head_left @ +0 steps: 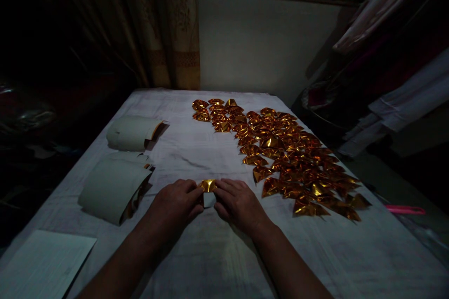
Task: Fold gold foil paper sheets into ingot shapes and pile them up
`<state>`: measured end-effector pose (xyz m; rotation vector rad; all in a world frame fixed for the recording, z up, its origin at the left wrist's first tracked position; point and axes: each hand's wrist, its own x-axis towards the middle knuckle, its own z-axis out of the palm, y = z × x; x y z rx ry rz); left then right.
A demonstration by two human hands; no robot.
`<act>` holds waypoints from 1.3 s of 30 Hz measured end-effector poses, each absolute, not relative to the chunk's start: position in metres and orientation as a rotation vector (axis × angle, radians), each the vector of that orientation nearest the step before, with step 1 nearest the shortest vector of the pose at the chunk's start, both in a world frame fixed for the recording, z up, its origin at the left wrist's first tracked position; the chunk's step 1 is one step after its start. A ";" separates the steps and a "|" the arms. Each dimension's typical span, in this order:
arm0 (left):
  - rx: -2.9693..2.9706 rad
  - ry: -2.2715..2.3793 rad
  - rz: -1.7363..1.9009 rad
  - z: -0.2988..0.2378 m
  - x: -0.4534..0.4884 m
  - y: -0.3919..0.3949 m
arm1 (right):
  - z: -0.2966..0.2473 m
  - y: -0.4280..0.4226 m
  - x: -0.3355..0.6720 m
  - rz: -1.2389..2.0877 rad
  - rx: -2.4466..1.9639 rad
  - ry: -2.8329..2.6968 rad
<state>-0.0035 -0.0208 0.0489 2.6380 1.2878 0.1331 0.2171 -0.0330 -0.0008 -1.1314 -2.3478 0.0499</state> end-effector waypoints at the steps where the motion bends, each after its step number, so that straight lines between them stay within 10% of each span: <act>1: 2.647 1.293 0.133 0.048 -0.002 -0.021 | -0.001 -0.033 0.217 0.049 -1.140 -2.347; 39: 2.492 1.493 0.440 0.025 0.004 -0.021 | -0.005 -0.029 0.229 0.141 -1.513 -2.137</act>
